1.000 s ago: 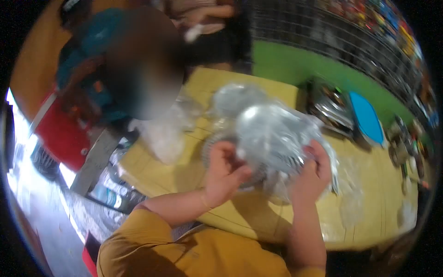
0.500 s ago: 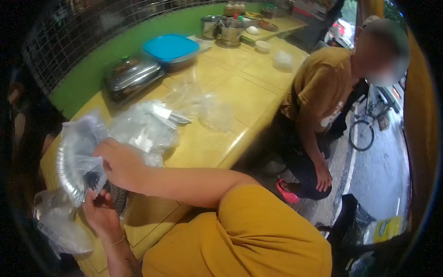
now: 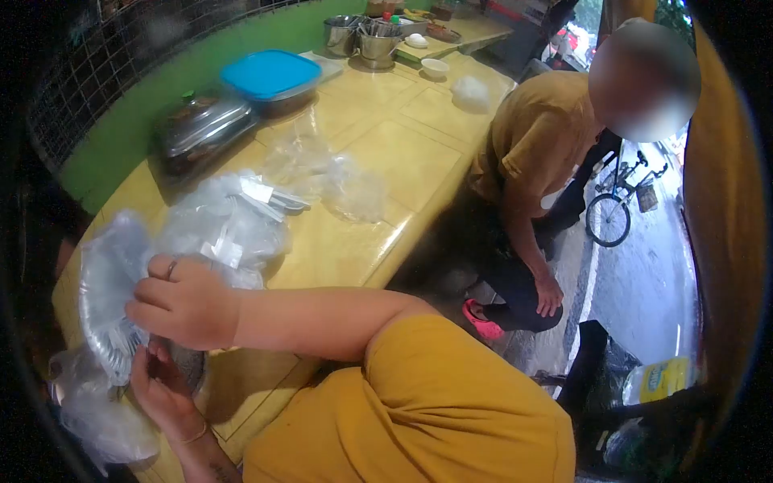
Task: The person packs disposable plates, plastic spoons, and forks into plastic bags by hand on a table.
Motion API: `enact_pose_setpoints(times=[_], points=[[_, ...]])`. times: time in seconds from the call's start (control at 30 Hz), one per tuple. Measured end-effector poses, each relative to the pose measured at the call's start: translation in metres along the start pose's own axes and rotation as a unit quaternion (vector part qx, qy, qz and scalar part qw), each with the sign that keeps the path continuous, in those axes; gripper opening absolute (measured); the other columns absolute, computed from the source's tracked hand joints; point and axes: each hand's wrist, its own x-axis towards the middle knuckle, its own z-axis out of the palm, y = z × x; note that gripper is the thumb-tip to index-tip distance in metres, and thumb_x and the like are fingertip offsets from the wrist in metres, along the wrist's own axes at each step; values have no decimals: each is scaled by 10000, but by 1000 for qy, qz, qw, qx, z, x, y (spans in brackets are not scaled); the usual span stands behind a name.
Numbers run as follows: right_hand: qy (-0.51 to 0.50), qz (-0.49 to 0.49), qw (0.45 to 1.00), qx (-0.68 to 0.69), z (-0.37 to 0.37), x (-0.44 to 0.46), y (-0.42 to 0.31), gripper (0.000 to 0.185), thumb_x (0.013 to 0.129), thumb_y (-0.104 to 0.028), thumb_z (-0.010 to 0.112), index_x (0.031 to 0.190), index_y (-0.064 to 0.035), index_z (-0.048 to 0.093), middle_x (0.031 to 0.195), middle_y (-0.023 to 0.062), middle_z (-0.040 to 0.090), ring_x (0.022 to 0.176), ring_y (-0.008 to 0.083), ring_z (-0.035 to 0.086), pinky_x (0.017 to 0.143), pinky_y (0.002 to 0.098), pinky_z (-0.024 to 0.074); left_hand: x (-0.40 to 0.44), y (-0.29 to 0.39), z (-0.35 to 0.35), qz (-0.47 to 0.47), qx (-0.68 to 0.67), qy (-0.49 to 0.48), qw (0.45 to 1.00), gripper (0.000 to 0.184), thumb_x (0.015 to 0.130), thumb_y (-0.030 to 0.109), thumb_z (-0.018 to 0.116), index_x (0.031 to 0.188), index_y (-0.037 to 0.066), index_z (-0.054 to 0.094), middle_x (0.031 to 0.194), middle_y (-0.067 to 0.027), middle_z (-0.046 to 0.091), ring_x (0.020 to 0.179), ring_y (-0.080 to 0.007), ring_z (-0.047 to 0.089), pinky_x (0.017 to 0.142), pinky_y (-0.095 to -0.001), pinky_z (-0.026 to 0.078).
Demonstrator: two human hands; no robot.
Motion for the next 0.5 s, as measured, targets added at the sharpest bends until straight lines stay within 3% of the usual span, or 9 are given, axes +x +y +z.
enact_pose_setpoints(times=[0.17, 0.27, 0.5], points=[[2, -2, 1000, 25, 5, 1, 11, 290, 699, -142, 630, 975, -54, 631, 847, 48, 530, 769, 233, 511, 649, 307, 434, 10, 1, -24, -28, -4, -75, 997, 110, 948, 93, 553, 941, -16, 561, 837, -78, 566, 772, -174, 554, 673, -269, 496], [-8, 16, 1000, 25, -4, 3, 18, 277, 699, -120, 635, 967, -52, 629, 870, 67, 529, 793, 244, 512, 665, 309, 434, -1, 4, -4, 20, 34, 9, 999, 119, 932, 96, 579, 962, -19, 568, 830, -68, 564, 760, -166, 556, 624, -262, 488], [44, 83, 993, -76, -11, 5, 25, 290, 697, -46, 632, 986, -39, 614, 890, 89, 520, 758, 268, 519, 645, 333, 446, -5, 9, -17, 1, 40, -18, 999, 128, 949, 96, 553, 971, -25, 587, 841, -69, 595, 775, -147, 581, 612, -253, 507]])
